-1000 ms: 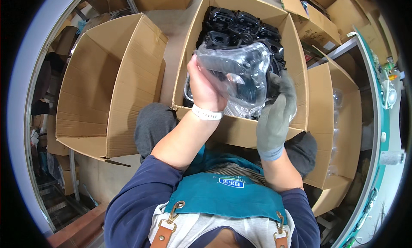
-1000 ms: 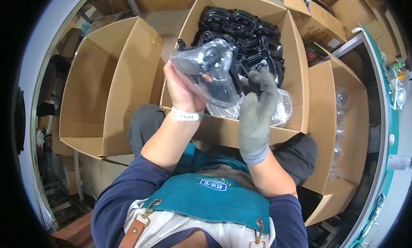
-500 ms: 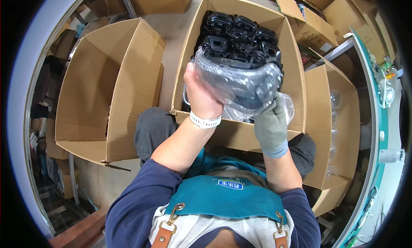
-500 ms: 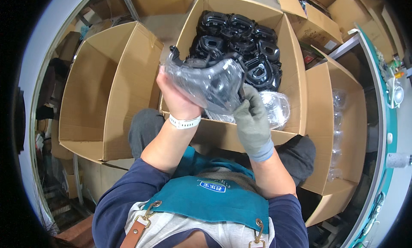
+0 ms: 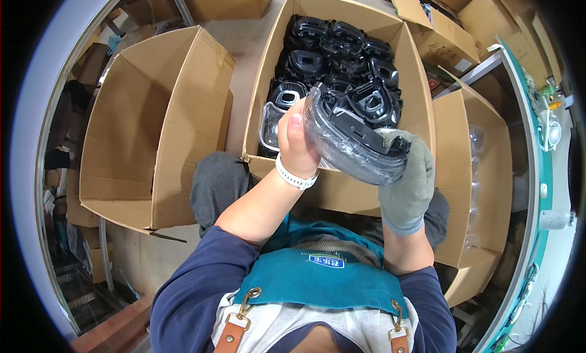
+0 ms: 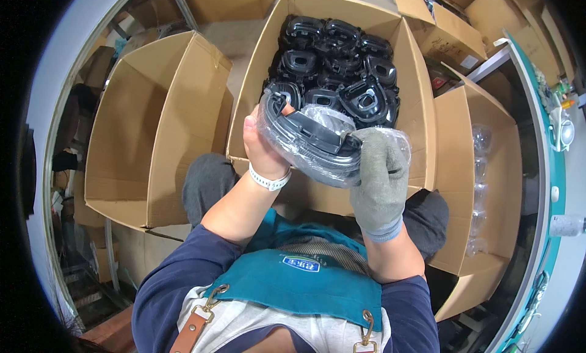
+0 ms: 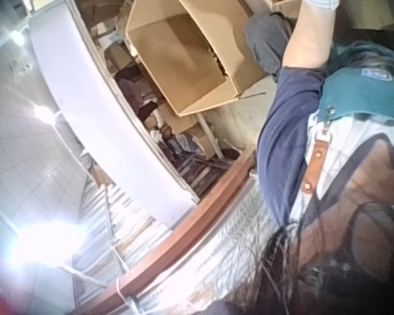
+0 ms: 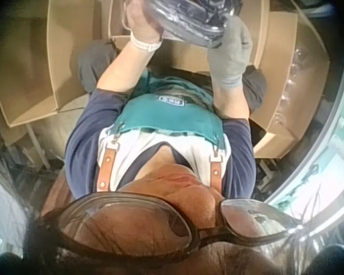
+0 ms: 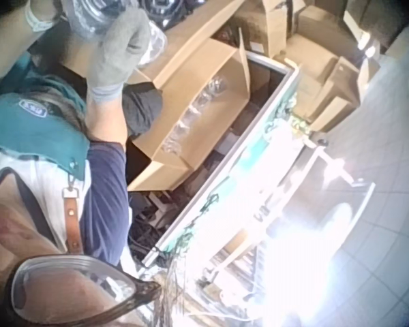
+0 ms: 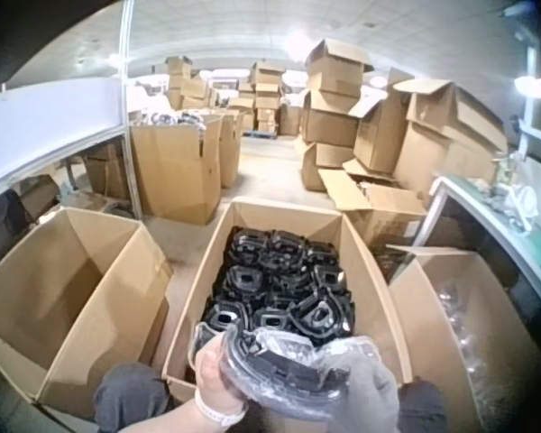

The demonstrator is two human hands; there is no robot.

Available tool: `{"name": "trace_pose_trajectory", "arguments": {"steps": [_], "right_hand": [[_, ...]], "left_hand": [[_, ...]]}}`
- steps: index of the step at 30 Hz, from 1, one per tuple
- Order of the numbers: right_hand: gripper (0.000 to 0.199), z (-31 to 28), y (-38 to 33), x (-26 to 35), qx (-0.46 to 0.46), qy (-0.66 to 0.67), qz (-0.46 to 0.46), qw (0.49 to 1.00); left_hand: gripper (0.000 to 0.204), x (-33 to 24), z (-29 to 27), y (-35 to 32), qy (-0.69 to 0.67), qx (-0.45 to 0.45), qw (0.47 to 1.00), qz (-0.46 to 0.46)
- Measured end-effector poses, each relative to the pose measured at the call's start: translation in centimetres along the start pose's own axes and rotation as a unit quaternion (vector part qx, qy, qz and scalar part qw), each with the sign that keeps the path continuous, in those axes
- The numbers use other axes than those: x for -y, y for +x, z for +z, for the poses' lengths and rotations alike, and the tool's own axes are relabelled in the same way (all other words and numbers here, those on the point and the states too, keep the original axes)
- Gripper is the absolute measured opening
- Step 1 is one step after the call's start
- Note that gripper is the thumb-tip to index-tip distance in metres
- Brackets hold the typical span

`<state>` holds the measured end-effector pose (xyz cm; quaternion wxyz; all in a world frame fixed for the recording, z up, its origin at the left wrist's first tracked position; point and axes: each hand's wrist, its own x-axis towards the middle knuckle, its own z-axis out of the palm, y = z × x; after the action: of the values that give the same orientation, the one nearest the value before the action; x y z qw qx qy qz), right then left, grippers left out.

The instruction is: Inspecting black plastic housing components and sorting them into cardboard boxes.

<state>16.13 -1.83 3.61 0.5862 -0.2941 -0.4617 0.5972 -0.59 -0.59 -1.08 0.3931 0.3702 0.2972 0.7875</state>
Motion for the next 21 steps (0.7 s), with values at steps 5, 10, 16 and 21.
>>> {"name": "trace_pose_trajectory", "arguments": {"steps": [5, 10, 16, 21], "right_hand": [[0.024, -0.4, -0.1, 0.6, 0.055, -0.081, -0.109, 0.989], [0.027, 0.5, -0.9, -0.3, 0.081, -0.088, -0.094, 0.988], [0.074, 1.0, -1.3, -1.5, 0.107, -0.307, -0.178, 0.929], [0.064, 1.3, -0.9, -0.7, 0.121, -0.400, -0.201, 0.886]], "left_hand": [[0.053, -1.6, 0.8, 0.4, 0.013, 0.011, 0.998, -0.055], [0.041, -2.5, 1.2, 0.4, -0.015, -0.064, 0.996, -0.068], [0.043, -2.4, 1.0, 0.0, 0.046, -0.067, 0.995, 0.051], [0.045, -2.0, 0.5, 0.2, 0.040, -0.038, 0.997, 0.048]]}}
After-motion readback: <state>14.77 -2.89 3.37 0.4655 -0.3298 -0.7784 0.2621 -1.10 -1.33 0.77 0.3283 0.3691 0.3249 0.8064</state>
